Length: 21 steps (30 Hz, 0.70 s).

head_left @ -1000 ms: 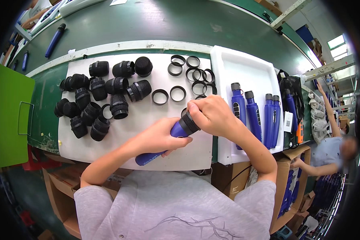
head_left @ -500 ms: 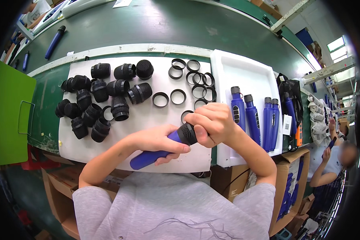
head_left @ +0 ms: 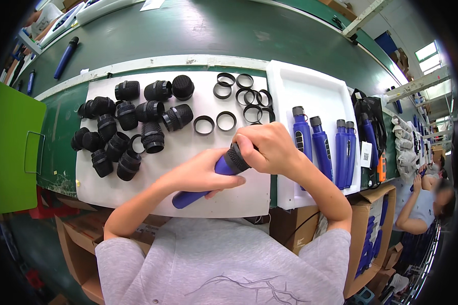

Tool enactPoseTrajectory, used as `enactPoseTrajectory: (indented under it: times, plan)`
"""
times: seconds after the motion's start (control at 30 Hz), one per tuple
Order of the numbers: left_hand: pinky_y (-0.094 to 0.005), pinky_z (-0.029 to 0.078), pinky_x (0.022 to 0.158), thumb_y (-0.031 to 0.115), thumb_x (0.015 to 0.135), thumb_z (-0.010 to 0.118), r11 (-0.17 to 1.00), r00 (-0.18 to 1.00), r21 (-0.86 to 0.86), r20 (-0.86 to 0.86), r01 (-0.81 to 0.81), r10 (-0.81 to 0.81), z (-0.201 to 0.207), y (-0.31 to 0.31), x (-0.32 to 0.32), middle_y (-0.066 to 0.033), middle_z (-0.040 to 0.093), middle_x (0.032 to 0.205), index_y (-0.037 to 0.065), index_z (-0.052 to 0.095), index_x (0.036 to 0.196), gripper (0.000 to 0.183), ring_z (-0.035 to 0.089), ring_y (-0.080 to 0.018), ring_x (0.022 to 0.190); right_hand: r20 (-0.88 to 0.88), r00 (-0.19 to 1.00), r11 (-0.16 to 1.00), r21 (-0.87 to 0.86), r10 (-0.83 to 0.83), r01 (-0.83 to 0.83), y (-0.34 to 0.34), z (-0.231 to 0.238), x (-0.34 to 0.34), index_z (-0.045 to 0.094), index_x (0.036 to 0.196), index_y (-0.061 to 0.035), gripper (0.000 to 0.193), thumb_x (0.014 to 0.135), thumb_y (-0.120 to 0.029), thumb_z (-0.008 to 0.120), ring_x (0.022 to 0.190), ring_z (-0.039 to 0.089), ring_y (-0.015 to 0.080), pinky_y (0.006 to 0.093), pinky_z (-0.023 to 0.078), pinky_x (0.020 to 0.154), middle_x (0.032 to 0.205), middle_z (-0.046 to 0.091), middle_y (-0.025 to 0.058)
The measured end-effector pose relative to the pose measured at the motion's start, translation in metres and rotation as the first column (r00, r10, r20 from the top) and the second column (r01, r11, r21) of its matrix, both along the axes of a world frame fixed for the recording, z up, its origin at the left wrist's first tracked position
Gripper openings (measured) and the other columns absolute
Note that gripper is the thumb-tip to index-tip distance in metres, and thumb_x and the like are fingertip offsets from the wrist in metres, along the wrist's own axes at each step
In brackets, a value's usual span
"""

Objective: The person assembles blue water bottles by hand at a workbench. They pick up a bottle, attach a black mesh grip to the neck, and then screw on a black cap. The completed bottles are placed on the table, and the process is repeated for multiple units.

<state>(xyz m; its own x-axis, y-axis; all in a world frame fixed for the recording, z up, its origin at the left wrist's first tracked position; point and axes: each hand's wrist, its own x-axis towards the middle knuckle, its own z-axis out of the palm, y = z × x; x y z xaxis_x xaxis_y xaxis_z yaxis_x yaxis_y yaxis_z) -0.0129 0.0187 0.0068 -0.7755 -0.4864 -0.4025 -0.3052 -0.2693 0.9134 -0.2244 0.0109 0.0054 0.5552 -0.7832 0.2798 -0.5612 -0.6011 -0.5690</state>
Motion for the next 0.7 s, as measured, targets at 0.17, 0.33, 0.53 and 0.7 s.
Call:
enactPoseTrajectory:
  times: [0.17,0.33,0.53,0.7]
  plan:
    - [-0.0287,0.048,0.047,0.03,0.093,0.068,0.926,0.913,0.32,-0.403,0.201,-0.059,-0.027,0.002,0.002,-0.0046,0.059,0.067,0.002,0.054,0.097,0.031,0.06,-0.0141,0.05,0.104,0.972,0.944,-0.28,0.212,-0.176,-0.001,0.005,-0.001,0.063,0.074,-0.0093,0.011,0.082,-0.017,0.059,0.05,0.056,0.0249,0.0372,0.044,0.048,0.063,0.058,0.0051]
    - [-0.0283,0.048,0.045,0.033,0.092,0.069,0.924,0.973,0.347,-0.211,0.162,-0.091,-0.026,0.004,-0.005,-0.0038,0.057,0.063,0.005,0.054,0.082,0.033,0.057,-0.0128,0.047,0.068,0.977,0.929,-0.331,0.2,-0.167,0.0,-0.007,-0.006,0.063,0.075,-0.0099,0.007,0.079,-0.014,0.059,0.049,0.056,0.0221,0.0347,0.044,0.048,0.065,0.059,0.0024]
    - [-0.0281,0.046,0.043,0.032,0.089,0.07,0.958,0.997,0.284,-0.07,0.034,-0.014,-0.008,0.008,-0.005,-0.0027,0.057,0.059,0.006,0.054,0.078,0.033,0.056,-0.0115,0.045,0.06,0.983,0.929,-0.341,0.174,-0.144,-0.001,-0.011,-0.005,0.064,0.075,-0.0091,0.008,0.08,-0.015,0.059,0.048,0.056,0.022,0.0342,0.044,0.045,0.064,0.06,0.0027]
    - [-0.0282,0.046,0.043,0.032,0.089,0.07,0.958,0.999,0.287,-0.055,0.019,-0.003,-0.004,0.009,-0.004,-0.0023,0.057,0.059,0.005,0.055,0.078,0.033,0.056,-0.0118,0.045,0.017,0.994,0.977,-0.189,0.107,-0.102,0.004,-0.005,-0.003,0.064,0.077,-0.006,0.012,0.081,-0.011,0.054,0.05,0.057,0.0235,0.0357,0.046,0.047,0.064,0.06,0.004]
